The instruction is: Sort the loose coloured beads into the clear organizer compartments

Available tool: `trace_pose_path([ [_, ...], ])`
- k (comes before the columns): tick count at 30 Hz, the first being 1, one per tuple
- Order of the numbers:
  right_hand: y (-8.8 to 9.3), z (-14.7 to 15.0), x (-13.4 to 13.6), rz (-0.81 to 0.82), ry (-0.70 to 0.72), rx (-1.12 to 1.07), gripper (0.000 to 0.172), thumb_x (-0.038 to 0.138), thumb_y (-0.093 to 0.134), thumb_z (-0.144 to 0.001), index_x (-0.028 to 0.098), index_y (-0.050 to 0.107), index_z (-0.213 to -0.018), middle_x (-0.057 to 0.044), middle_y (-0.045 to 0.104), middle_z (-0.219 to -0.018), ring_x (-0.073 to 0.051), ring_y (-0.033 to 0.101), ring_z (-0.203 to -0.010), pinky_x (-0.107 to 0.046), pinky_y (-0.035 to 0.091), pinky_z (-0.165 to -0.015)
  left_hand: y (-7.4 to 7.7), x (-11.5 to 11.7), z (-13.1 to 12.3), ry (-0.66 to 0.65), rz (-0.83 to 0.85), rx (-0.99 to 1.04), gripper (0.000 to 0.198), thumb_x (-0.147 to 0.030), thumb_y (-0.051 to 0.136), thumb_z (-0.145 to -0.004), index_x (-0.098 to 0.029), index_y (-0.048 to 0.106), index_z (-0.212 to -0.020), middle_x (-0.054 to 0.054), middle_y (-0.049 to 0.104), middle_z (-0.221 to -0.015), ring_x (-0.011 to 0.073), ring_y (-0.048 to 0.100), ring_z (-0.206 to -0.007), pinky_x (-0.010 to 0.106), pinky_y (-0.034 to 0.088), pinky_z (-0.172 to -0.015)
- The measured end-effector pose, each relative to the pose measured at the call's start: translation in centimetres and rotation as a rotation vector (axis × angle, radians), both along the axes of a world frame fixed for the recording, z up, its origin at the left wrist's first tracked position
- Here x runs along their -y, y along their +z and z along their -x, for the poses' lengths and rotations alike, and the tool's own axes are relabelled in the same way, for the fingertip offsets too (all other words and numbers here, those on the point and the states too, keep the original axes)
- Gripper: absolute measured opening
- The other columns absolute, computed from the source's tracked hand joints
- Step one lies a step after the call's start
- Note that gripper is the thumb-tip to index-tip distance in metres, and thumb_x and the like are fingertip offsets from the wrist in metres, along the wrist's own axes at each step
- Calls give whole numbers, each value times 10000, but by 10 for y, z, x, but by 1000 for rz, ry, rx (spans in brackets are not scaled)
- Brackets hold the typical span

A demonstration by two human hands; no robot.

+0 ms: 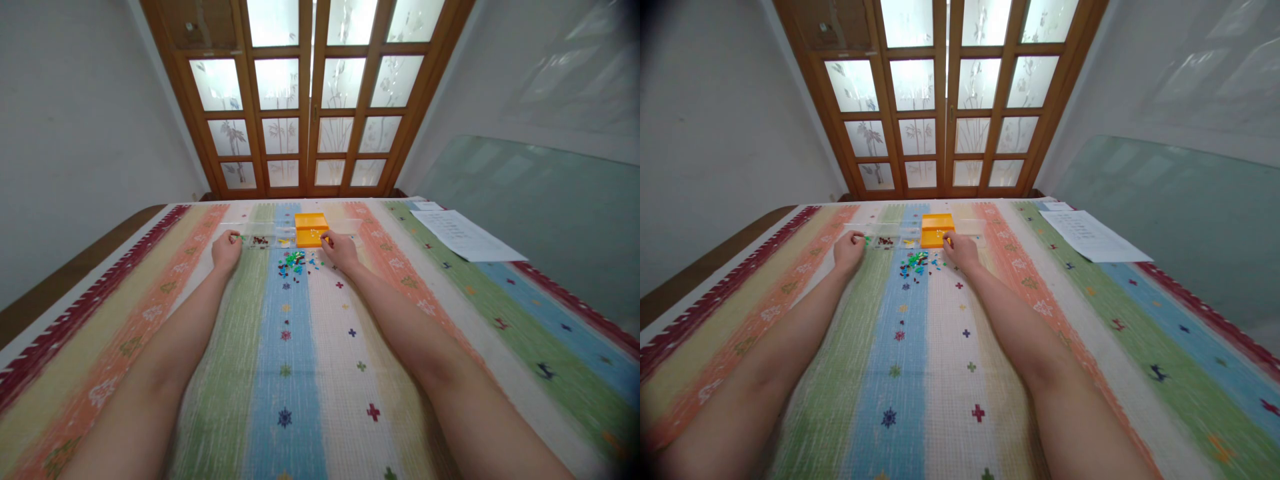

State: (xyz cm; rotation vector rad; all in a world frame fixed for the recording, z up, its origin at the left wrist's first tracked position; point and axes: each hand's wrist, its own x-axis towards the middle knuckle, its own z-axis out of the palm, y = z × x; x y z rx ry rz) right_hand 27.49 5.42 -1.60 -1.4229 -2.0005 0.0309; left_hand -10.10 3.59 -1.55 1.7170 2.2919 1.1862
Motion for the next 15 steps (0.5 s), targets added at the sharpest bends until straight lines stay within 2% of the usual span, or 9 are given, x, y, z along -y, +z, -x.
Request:
trace_pose_path([
  [2,0,1,1,7,12,9,235,342,547,-977,236,735,-1070,-28,714,-781,-192,611,-702,-271,345,-650,1,0,-1,4,-4,22,349,-319,589,-866,-212,709,-1176,18,668,-787,200,589,-735,278,335,-642],
  [4,0,1,1,6,18,18,233,337,545,-980,236,734,-1070,-26,715,-779,-190,612,-699,-272,343,-649,2,0,-6,-78,-6,21,355,-328,599,-867,-208,705,-1184,7,650,-757,194,576,-719,274,341,-646],
  [11,-2,1,2,-14,32,36,219,326,553,-972,238,730,-1066,-20,712,-768,-193,614,-689,-279,332,-645,4,10,-44,-661,18,-79,248,-327,613,-862,-185,771,-990,-1,603,-678,165,523,-648,274,359,-647],
  [15,0,1,4,2,36,35,218,311,559,-961,238,732,-1072,-26,726,-798,-197,623,-713,-278,346,-656,15,22,-64,-984,181,75,263,-333,626,-864,-154,774,-987,3,627,-701,139,523,-644,250,377,-636],
])
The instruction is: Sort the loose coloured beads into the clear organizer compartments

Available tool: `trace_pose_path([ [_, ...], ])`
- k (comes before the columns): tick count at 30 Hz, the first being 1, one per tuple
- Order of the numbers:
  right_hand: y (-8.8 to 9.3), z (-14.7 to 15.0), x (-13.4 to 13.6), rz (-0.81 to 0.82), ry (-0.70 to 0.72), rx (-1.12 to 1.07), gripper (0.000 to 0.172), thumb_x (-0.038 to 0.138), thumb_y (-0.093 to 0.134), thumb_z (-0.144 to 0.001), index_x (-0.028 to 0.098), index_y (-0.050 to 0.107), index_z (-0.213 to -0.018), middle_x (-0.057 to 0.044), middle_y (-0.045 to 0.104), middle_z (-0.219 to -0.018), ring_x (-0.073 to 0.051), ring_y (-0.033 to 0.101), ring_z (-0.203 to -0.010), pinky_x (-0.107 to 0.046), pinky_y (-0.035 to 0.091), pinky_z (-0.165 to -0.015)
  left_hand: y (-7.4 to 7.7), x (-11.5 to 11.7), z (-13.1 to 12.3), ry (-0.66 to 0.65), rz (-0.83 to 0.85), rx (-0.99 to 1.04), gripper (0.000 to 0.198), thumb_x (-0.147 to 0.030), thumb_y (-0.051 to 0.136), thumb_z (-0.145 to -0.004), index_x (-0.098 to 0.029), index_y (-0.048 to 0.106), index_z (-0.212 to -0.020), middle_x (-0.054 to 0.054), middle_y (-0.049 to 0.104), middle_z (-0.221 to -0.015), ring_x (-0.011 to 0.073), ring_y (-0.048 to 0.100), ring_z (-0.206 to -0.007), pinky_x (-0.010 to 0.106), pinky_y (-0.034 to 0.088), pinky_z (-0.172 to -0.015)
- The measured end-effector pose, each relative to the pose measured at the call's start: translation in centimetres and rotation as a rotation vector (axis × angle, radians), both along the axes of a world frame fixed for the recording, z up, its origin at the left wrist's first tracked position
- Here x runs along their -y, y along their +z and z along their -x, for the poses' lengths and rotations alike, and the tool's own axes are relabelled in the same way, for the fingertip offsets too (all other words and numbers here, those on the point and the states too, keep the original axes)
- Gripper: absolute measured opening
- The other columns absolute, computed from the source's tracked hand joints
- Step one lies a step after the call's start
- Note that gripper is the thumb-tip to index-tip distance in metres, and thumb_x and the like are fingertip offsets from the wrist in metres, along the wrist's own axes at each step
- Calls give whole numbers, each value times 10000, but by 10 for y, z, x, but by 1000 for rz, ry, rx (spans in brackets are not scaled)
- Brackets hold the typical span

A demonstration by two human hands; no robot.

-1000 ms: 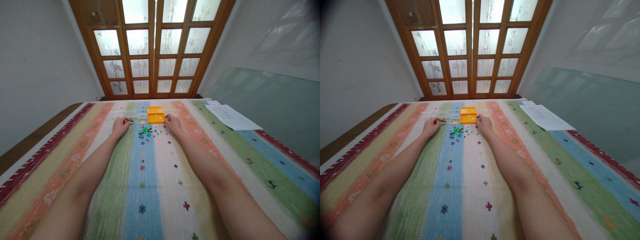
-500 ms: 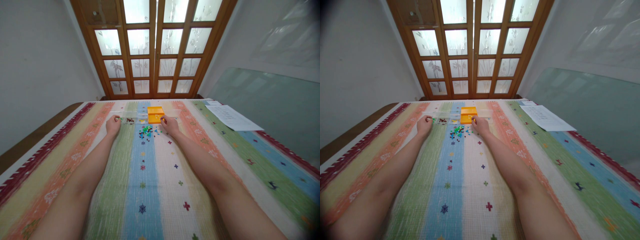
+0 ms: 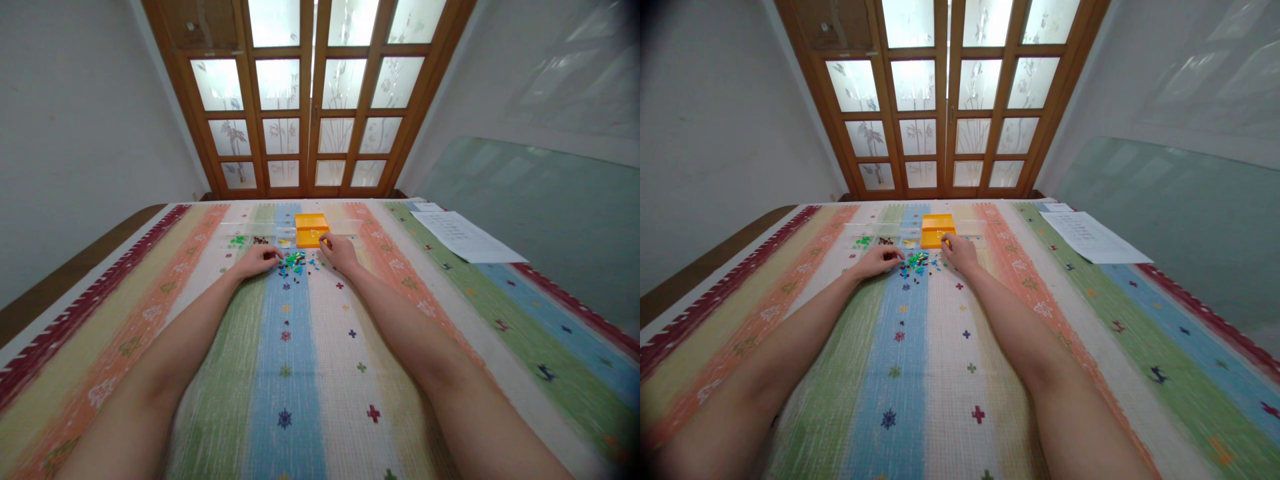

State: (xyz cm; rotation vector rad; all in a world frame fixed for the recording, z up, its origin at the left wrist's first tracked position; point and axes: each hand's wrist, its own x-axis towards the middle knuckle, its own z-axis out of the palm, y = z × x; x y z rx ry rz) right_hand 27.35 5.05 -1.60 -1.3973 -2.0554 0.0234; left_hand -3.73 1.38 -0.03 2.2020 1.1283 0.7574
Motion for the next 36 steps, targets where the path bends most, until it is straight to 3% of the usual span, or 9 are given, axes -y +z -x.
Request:
trace_pose_path([
  [2,1,1,1,3,0,1,220,309,559,-960,241,732,-1077,-27,732,-813,-200,628,-728,-278,350,-660,6,5,-7,-144,119,14,276,-321,628,-862,-142,779,-1007,17,663,-747,133,535,-657,240,385,-633],
  [4,1,1,1,9,-2,0,220,313,560,-963,244,733,-1080,-27,735,-818,-202,632,-736,-278,356,-665,9,8,-11,-190,156,-16,270,-277,628,-840,-143,785,-1014,10,655,-732,123,517,-636,233,370,-613],
  [10,1,1,1,22,7,-14,213,322,568,-966,252,733,-1081,-25,741,-830,-200,640,-743,-276,369,-676,4,7,-9,-126,106,-103,257,-226,621,-793,-159,784,-979,-21,568,-645,121,486,-599,233,340,-590],
  [15,1,2,2,31,8,-6,206,323,573,-961,251,733,-1069,-28,742,-835,-199,639,-749,-275,365,-675,5,6,-8,-146,75,-160,267,-255,642,-814,-176,790,-1022,-23,581,-654,124,496,-607,235,357,-612],
  [19,1,3,2,23,12,-10,206,327,570,-961,249,734,-1057,-24,732,-809,-197,633,-737,-275,357,-670,7,6,-9,-156,69,-174,280,-265,633,-847,-181,801,-1055,3,676,-751,130,541,-662,234,393,-650],
  [24,0,2,1,9,21,-12,211,327,566,-962,250,734,-1064,-20,728,-802,-194,629,-725,-277,355,-668,7,7,-9,-153,62,-137,256,-293,634,-868,-198,811,-1027,12,719,-808,141,567,-692,242,417,-680],
  [32,-2,2,0,31,17,-10,219,314,565,-951,250,739,-1068,-16,716,-786,-190,613,-713,-265,353,-659,2,3,-7,-82,126,21,284,-386,651,-863,-158,771,-984,-16,587,-652,128,494,-608,235,356,-591],
  [36,-2,2,0,23,27,-14,222,317,563,-955,249,739,-1070,-18,716,-791,-190,611,-711,-269,338,-654,-6,-4,-1,-21,119,112,256,-364,638,-845,-152,745,-941,-16,589,-684,123,489,-621,237,361,-595],
])
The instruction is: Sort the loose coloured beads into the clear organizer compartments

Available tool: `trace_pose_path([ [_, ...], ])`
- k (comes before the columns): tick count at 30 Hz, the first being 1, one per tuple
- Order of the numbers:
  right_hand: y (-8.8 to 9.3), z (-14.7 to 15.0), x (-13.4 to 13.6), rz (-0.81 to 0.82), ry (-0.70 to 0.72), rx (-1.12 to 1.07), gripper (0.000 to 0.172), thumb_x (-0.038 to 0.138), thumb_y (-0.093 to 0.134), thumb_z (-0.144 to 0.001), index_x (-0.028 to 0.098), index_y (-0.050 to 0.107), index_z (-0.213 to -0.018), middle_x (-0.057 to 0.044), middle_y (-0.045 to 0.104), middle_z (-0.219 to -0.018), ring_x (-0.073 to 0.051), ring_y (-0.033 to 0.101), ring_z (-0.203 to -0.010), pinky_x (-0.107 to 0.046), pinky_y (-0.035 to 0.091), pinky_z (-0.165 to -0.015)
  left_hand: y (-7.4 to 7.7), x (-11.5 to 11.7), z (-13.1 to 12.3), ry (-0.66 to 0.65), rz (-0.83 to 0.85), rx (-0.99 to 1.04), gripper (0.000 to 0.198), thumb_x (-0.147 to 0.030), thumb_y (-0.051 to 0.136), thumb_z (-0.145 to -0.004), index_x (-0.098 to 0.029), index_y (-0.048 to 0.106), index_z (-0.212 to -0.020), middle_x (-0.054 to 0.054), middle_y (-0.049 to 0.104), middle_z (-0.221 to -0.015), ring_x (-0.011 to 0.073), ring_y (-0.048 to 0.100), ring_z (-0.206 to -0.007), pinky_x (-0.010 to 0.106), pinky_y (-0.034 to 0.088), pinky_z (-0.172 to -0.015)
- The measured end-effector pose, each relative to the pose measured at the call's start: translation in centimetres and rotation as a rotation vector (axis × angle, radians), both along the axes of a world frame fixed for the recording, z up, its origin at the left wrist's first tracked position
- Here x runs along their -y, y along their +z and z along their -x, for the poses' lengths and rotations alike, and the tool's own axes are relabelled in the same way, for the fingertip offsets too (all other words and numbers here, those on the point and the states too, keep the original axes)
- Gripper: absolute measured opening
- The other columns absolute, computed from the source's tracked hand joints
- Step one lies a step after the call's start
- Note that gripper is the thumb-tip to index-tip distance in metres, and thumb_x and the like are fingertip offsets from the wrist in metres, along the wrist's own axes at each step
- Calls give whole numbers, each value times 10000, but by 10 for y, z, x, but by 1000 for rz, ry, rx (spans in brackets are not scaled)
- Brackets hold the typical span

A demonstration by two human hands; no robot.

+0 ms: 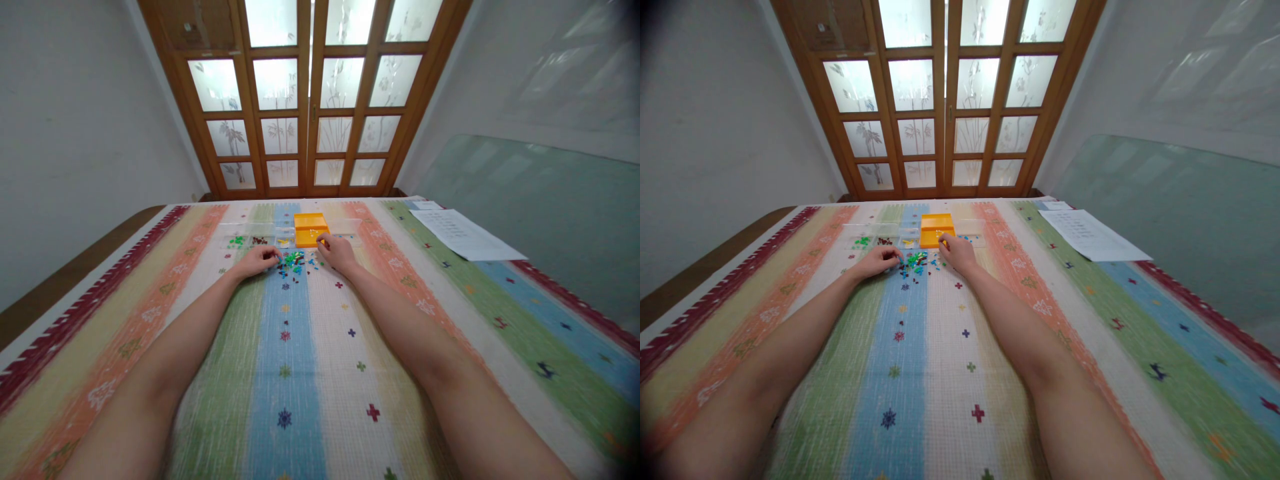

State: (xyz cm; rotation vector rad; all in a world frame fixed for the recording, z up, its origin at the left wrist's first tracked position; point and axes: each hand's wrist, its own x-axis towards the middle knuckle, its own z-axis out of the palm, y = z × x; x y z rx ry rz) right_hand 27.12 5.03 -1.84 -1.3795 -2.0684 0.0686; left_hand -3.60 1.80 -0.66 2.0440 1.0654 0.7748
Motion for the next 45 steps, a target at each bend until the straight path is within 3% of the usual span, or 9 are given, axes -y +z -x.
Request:
trace_pose_path([
  [14,2,1,2,-3,23,1,216,314,560,-959,243,739,-1058,-20,715,-789,-195,611,-720,-272,338,-663,-13,-20,18,436,-52,249,229,-390,625,-787,-173,671,-846,13,647,-788,142,515,-685,246,383,-623],
  [17,1,1,2,0,23,-1,214,310,557,-959,245,738,-1052,-20,718,-791,-195,609,-719,-273,337,-662,-10,-18,21,352,-63,132,208,-371,631,-783,-175,681,-829,17,660,-789,154,547,-717,253,413,-658],
  [22,0,1,2,-3,21,0,214,307,558,-958,250,736,-1063,-16,718,-792,-193,608,-714,-274,331,-657,12,-6,25,-95,119,-89,220,-364,693,-788,-175,742,-888,40,703,-852,176,615,-796,264,463,-729],
  [25,0,1,2,-1,19,4,212,314,561,-961,249,739,-1058,-19,717,-790,-196,615,-728,-273,333,-659,25,0,25,-227,180,-211,279,-365,753,-755,-191,767,-972,30,695,-856,167,604,-776,247,449,-696],
  [33,2,2,3,12,8,8,220,311,559,-957,246,746,-1055,-24,719,-797,-197,616,-733,-271,349,-667,27,2,21,-259,176,-182,233,-396,769,-762,-184,762,-859,37,698,-833,167,602,-768,256,464,-718],
  [36,2,2,3,7,12,3,220,309,559,-956,247,745,-1057,-22,718,-795,-198,617,-735,-271,350,-669,23,-1,24,-167,148,-94,265,-423,745,-795,-174,734,-886,39,696,-865,174,610,-813,272,476,-761],
  [40,1,2,2,7,18,1,223,313,556,-961,246,745,-1056,-23,715,-786,-198,614,-727,-273,351,-670,15,-5,29,3,72,16,265,-431,685,-846,-168,682,-875,21,647,-823,145,568,-742,256,444,-697],
  [45,0,2,1,7,15,7,220,324,561,-957,243,745,-1047,-28,718,-789,-200,612,-724,-276,350,-666,10,-6,27,-39,7,-91,286,-389,707,-833,-170,735,-1015,40,676,-883,163,595,-788,271,456,-732],
])
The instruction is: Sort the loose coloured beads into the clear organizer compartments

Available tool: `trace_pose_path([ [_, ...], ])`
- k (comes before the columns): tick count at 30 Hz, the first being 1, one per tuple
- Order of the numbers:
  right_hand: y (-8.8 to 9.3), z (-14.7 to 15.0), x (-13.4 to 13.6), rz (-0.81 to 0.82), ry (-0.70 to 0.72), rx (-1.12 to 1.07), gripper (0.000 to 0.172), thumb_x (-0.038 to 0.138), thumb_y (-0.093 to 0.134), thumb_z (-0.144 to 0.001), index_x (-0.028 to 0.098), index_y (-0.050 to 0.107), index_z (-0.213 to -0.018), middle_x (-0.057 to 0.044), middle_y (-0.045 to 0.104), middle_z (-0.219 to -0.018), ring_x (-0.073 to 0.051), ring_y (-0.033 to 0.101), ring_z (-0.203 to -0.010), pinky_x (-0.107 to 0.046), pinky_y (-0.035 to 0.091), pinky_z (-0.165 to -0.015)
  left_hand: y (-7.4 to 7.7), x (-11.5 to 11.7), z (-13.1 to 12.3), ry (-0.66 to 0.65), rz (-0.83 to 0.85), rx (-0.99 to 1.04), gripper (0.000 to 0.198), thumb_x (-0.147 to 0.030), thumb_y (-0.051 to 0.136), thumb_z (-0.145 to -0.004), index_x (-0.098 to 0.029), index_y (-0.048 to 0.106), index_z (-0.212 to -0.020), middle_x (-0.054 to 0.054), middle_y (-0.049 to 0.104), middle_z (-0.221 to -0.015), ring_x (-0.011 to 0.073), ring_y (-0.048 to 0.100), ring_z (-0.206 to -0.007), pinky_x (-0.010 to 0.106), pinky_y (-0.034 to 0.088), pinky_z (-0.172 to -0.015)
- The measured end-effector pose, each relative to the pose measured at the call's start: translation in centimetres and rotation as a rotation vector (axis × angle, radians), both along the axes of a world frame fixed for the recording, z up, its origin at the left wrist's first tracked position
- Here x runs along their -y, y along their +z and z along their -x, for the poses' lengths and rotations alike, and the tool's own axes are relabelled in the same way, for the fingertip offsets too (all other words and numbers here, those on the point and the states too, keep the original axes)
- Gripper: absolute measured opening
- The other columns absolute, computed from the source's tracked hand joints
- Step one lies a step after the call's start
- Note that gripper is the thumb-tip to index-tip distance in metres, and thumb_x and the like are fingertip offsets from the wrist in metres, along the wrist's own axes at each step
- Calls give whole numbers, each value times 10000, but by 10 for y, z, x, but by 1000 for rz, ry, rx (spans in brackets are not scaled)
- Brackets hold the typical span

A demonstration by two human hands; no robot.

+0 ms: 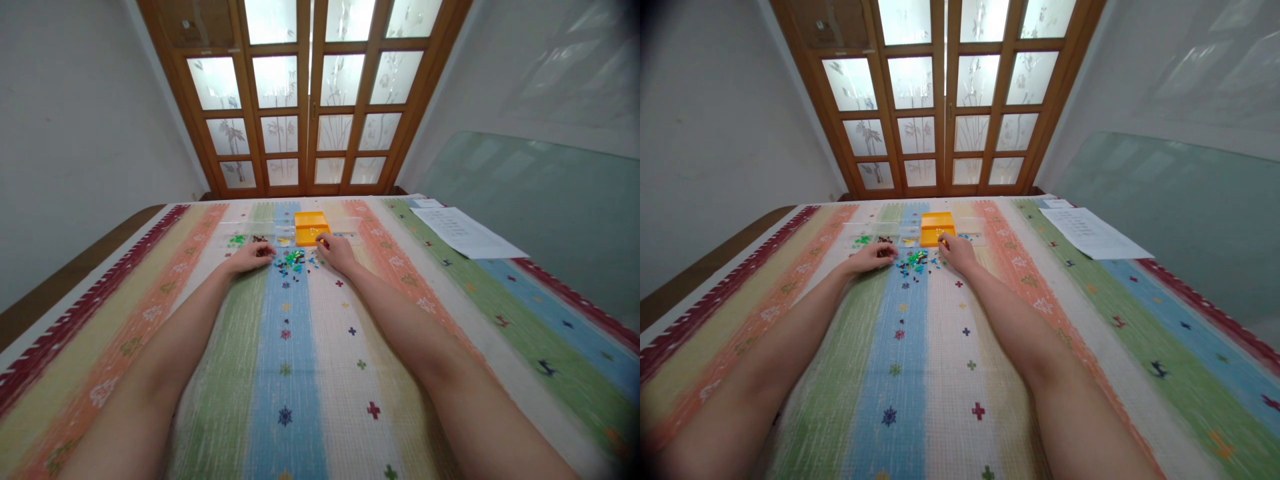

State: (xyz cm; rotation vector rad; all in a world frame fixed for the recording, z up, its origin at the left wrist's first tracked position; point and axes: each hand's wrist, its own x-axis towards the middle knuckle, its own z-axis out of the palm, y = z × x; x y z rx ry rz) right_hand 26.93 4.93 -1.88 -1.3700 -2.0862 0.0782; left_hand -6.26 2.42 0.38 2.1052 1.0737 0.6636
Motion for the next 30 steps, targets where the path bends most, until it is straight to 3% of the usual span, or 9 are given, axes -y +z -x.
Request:
trace_pose_path([
  [3,-1,0,0,0,0,0,218,322,563,-957,246,744,-1051,-26,722,-796,-200,617,-729,-277,350,-667,-3,1,-6,-53,-60,-99,301,-351,731,-804,-187,758,-1054,34,684,-871,159,574,-741,269,441,-693],
  [9,-1,0,0,-3,17,1,216,314,563,-961,248,745,-1056,-27,729,-817,-199,618,-745,-278,358,-681,-6,0,-10,-63,-85,-114,175,-324,706,-828,-174,738,-911,42,690,-859,170,594,-772,276,458,-720],
  [17,-3,0,-2,17,21,14,219,322,561,-966,241,742,-1059,-29,726,-823,-196,603,-739,-274,345,-682,2,0,-9,-184,-130,-155,239,-366,710,-866,-184,782,-1004,68,691,-972,176,601,-845,289,469,-783],
  [23,-3,0,-1,25,22,20,216,315,566,-969,237,741,-1069,-31,731,-831,-200,610,-752,-275,345,-687,3,2,-8,-181,-97,-118,211,-375,707,-867,-190,782,-935,67,702,-966,188,626,-892,315,492,-871],
  [30,1,1,2,17,43,22,215,310,561,-976,234,740,-1067,-33,735,-844,-199,615,-760,-275,344,-689,-4,2,-10,-38,0,40,263,-420,665,-884,-175,726,-956,49,708,-922,181,635,-837,287,488,-755],
])
